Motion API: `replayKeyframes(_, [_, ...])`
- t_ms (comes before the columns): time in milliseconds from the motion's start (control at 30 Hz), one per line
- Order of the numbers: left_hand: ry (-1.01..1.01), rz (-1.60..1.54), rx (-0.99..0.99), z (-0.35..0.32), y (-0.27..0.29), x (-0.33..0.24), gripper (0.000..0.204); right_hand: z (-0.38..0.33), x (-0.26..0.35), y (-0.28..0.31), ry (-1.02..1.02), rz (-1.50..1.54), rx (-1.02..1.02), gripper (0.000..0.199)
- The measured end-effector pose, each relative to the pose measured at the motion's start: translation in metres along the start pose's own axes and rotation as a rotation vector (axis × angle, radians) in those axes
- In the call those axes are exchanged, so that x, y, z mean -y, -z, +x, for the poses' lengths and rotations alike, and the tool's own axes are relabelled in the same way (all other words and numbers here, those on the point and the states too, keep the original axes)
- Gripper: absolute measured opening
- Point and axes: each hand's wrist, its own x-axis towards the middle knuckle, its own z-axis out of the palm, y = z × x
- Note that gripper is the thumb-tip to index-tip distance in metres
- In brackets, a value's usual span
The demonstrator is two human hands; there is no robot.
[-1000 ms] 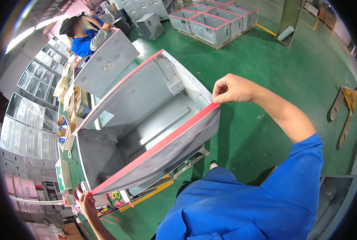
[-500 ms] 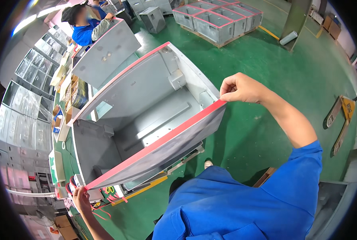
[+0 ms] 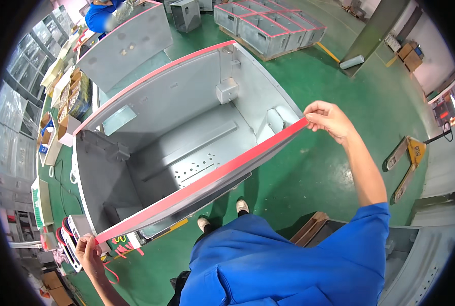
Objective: Apply red adhesive tape to the edges of a metal chassis or box for sealing or marking.
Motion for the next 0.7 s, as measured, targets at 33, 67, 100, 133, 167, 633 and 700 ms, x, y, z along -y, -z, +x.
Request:
replayKeyframes(33, [0.002,-0.005,-0.005,-0.001,-0.008,-0.004,0.009,-0.005,-0.005,0.0,-0.009,0.082,-0.026,0.016])
replayKeyframes(67, [0.004,-0.005,-0.015,-0.002,-0.011,-0.007,0.011,-0.007,-0.008,-0.004,-0.018,0.166,-0.047,0.015])
replayKeyframes(100, [-0.001,-0.008,0.016,0.0,-0.009,-0.005,0.011,-0.009,-0.008,-0.008,-0.023,0.218,-0.074,0.017])
replayKeyframes(133, [-0.009,-0.006,0.047,0.001,-0.006,-0.004,0.012,-0.009,-0.01,-0.012,-0.023,0.239,-0.095,0.017])
replayKeyframes(167, [-0.016,-0.004,0.079,0.003,-0.004,-0.003,0.012,-0.009,-0.012,-0.015,-0.023,0.26,-0.117,0.017])
replayKeyframes(633, [0.031,-0.067,0.114,0.017,0.003,0.005,0.011,-0.006,-0.018,-0.032,0.007,0.244,-0.243,0.012])
replayKeyframes(700, [0.036,-0.064,0.134,0.016,0.005,0.005,0.012,-0.004,-0.02,-0.03,0.019,0.239,-0.23,0.012])
